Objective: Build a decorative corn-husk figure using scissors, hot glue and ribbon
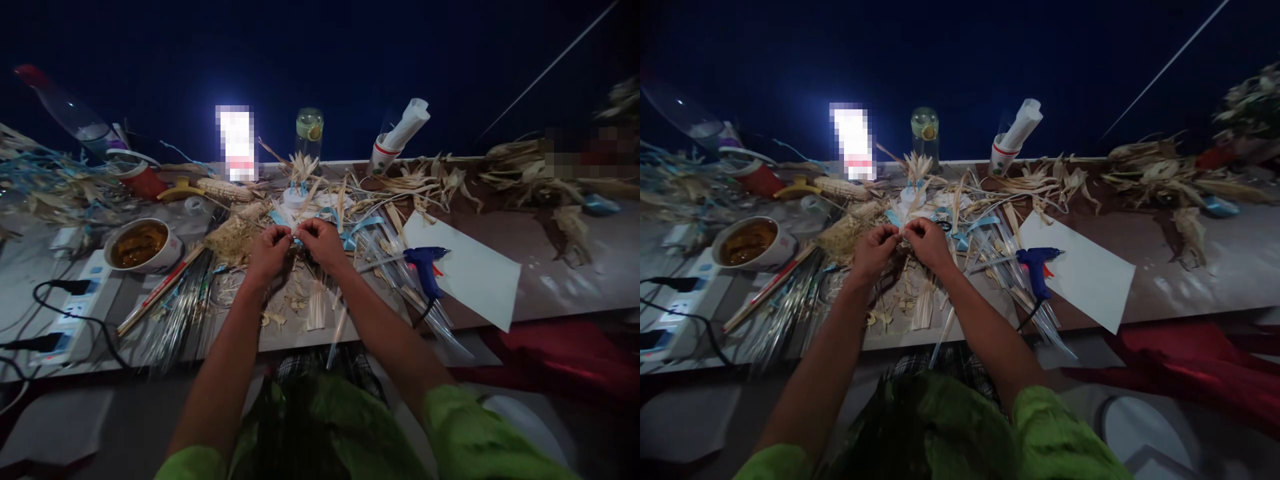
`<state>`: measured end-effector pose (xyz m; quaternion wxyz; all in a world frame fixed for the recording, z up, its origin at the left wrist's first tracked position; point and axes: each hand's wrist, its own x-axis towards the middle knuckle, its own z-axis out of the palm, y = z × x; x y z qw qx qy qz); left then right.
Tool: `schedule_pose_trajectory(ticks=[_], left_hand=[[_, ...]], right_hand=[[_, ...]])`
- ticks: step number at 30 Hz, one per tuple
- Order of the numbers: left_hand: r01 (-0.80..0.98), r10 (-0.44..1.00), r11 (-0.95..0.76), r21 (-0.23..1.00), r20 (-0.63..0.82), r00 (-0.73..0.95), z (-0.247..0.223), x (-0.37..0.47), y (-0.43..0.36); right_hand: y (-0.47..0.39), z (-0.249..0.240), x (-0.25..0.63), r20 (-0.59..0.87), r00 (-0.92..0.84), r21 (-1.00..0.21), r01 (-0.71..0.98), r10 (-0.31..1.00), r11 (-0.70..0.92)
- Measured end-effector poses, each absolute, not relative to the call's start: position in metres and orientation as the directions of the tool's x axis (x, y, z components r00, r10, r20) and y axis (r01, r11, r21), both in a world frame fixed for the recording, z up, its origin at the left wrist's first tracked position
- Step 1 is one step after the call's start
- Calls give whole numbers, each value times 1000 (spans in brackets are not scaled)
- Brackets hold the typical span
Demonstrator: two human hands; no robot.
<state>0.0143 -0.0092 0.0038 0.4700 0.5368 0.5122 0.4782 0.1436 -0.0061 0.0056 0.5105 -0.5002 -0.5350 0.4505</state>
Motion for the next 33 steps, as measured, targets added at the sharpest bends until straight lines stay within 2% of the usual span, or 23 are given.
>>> schedule_pose_trajectory(ticks=[6, 11, 21, 26, 33], left_hand=[[100, 999, -42, 994, 41, 21, 5, 15, -11], [70, 999, -21, 997, 18, 51, 2, 15, -9], [-217, 972, 220, 951, -196, 127, 5, 12, -12], [-192, 963, 257, 947, -235, 130, 9, 13, -14], [-129, 970, 215, 968, -195, 145, 8, 12, -14]], right_hand=[[-4, 1, 143, 50, 48, -999, 23, 998, 49], [-4, 1, 144, -20, -28, -998, -53, 999, -22], [-2, 1, 143, 15, -12, -993, -120, 1000, 13], [-2, 2, 144, 11, -7, -995, -98, 1000, 11], [-2, 2, 144, 16, 25, -995, -96, 1000, 18]])
